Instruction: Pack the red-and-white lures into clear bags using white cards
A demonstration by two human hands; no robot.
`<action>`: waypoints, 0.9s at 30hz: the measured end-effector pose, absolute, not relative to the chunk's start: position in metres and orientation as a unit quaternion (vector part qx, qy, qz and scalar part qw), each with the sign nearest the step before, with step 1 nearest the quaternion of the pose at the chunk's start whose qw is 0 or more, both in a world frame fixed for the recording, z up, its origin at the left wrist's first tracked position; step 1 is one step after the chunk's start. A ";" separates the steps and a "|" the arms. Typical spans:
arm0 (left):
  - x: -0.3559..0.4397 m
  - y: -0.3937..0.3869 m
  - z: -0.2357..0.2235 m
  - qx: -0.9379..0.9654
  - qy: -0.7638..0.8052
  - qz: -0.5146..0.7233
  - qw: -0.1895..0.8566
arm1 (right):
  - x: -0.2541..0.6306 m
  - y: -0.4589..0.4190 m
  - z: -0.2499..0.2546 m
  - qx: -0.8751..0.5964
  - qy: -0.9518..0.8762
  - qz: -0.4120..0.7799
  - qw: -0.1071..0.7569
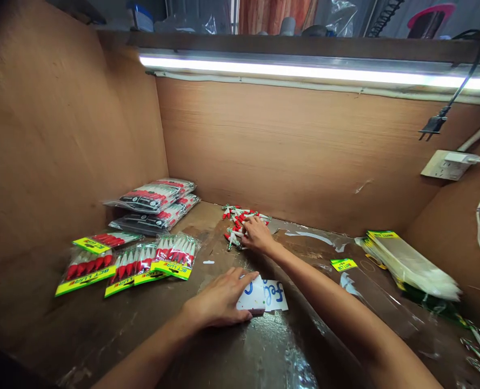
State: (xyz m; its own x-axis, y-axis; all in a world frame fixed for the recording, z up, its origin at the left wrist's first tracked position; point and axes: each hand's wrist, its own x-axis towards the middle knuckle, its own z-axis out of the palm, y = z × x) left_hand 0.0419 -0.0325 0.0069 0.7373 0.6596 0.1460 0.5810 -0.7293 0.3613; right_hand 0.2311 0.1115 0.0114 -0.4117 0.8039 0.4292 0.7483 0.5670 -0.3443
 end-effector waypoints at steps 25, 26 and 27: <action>0.045 -0.019 0.009 0.913 0.326 0.073 0.235 | 0.361 -0.087 -0.019 -0.560 -0.614 0.394 0.393; 0.045 -0.020 0.010 0.913 0.326 0.072 0.236 | 0.361 -0.090 -0.020 -0.579 -0.640 0.350 0.364; 0.045 -0.020 0.011 0.913 0.326 0.073 0.235 | 0.360 -0.092 -0.019 -0.588 -0.661 0.318 0.339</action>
State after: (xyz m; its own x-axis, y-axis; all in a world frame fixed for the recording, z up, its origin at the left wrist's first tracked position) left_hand 0.0454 -0.0202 0.0106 0.7766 0.6296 -0.0204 0.5610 -0.6765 0.4772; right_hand 0.3597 -0.0923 -0.0191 -0.0769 0.9943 0.0741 0.5620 0.1046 -0.8205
